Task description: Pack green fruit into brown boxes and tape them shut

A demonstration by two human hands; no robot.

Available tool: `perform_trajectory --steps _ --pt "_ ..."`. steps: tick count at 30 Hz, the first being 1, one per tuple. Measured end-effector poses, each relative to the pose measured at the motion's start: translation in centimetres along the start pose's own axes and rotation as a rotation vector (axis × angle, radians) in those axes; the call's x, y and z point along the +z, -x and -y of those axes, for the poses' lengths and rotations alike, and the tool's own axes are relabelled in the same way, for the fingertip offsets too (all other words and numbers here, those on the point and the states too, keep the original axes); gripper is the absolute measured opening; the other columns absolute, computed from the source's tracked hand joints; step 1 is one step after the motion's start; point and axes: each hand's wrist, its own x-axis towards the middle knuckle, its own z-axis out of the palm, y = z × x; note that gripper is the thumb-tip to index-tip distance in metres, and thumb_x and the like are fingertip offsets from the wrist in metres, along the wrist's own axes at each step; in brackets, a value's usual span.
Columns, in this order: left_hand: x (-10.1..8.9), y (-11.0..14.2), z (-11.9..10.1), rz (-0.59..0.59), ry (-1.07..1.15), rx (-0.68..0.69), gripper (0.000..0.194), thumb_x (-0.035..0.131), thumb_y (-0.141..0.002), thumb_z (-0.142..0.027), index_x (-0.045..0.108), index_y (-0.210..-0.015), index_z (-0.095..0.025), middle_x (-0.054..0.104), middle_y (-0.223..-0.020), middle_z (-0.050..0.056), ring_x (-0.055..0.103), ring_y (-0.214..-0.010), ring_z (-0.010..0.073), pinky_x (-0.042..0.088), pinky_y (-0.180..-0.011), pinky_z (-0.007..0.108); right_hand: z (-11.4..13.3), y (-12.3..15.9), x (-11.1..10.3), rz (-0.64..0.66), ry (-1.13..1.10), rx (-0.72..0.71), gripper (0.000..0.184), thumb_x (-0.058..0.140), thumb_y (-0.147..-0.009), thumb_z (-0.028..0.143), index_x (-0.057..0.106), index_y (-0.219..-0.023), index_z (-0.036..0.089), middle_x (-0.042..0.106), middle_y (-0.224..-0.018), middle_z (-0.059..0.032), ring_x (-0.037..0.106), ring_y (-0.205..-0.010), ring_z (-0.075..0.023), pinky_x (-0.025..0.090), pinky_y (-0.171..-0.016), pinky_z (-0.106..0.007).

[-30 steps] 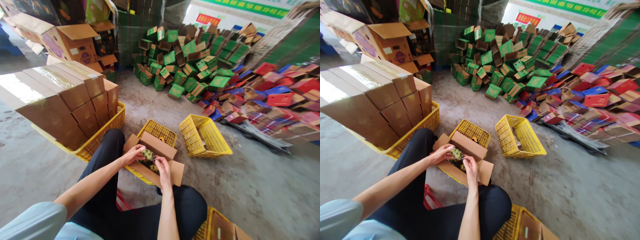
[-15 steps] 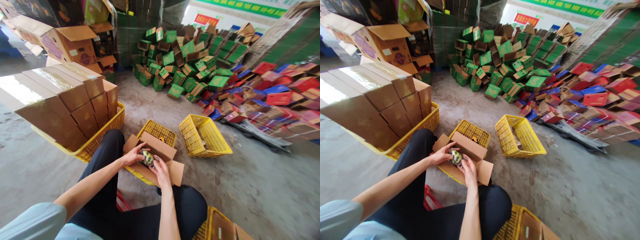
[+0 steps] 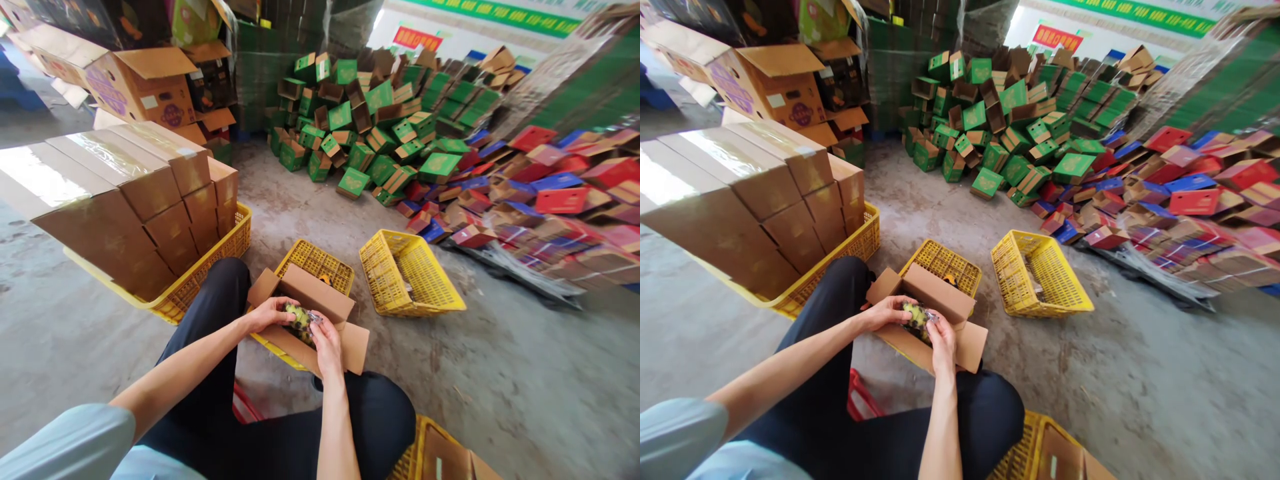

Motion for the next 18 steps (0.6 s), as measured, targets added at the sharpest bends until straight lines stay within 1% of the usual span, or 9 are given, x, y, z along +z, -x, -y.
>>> perform_trajectory --steps 4,7,10,12,15,18 --pt "-0.1 0.0 0.1 0.030 0.017 0.026 0.067 0.099 -0.065 -0.034 0.071 -0.124 -0.016 0.073 -0.104 0.008 0.068 -0.085 0.0164 0.052 -0.081 0.028 0.2 0.0 0.2 0.001 -0.020 -0.004 0.040 0.088 -0.070 0.042 0.079 -0.107 0.029 0.080 -0.112 -0.0037 0.072 -0.106 -0.0251 0.057 -0.094 -0.037" --pt "0.0 -0.2 0.2 0.043 0.020 0.052 0.072 0.099 -0.064 -0.031 0.070 -0.128 -0.017 0.074 -0.110 0.009 0.069 -0.094 0.0193 0.052 -0.089 0.031 0.2 -0.1 0.0 -0.041 -0.073 0.011 0.041 0.088 -0.069 0.041 0.077 -0.106 0.028 0.079 -0.114 -0.0035 0.072 -0.106 -0.0248 0.058 -0.090 -0.036" --pt "0.2 -0.2 0.1 0.068 0.001 0.087 0.072 0.100 -0.062 -0.031 0.071 -0.126 -0.016 0.074 -0.115 0.010 0.069 -0.103 0.0218 0.049 -0.097 0.033 0.1 -0.3 -0.2 -0.059 -0.149 0.022 0.039 0.088 -0.069 0.039 0.075 -0.104 0.029 0.078 -0.112 -0.0019 0.072 -0.102 -0.0228 0.059 -0.084 -0.033" --pt "0.3 -0.2 0.1 0.068 -0.028 0.093 0.066 0.100 -0.064 -0.036 0.074 -0.120 -0.015 0.075 -0.110 0.010 0.070 -0.098 0.0215 0.050 -0.095 0.033 -0.1 -0.3 -0.4 -0.045 -0.167 0.020 0.037 0.087 -0.070 0.038 0.074 -0.104 0.029 0.077 -0.109 -0.0015 0.072 -0.099 -0.0216 0.059 -0.083 -0.031" --pt "0.4 0.0 -0.1 0.023 -0.079 0.097 0.058 0.097 -0.066 -0.045 0.076 -0.109 -0.013 0.075 -0.098 0.008 0.069 -0.086 0.0193 0.052 -0.085 0.031 -0.4 -0.3 -0.5 -0.029 -0.149 0.019 0.037 0.086 -0.071 0.038 0.073 -0.105 0.027 0.076 -0.108 -0.0023 0.071 -0.099 -0.0220 0.060 -0.084 -0.033" --pt "0.3 0.1 -0.2 -0.016 -0.119 0.119 0.053 0.097 -0.066 -0.048 0.077 -0.099 -0.012 0.074 -0.089 0.006 0.067 -0.080 0.0178 0.051 -0.080 0.030 -0.8 -0.4 -0.6 -0.027 -0.017 0.000 0.046 0.081 -0.075 0.043 0.071 -0.118 0.029 0.075 -0.115 -0.0045 0.071 -0.104 -0.0241 0.060 -0.086 -0.036"
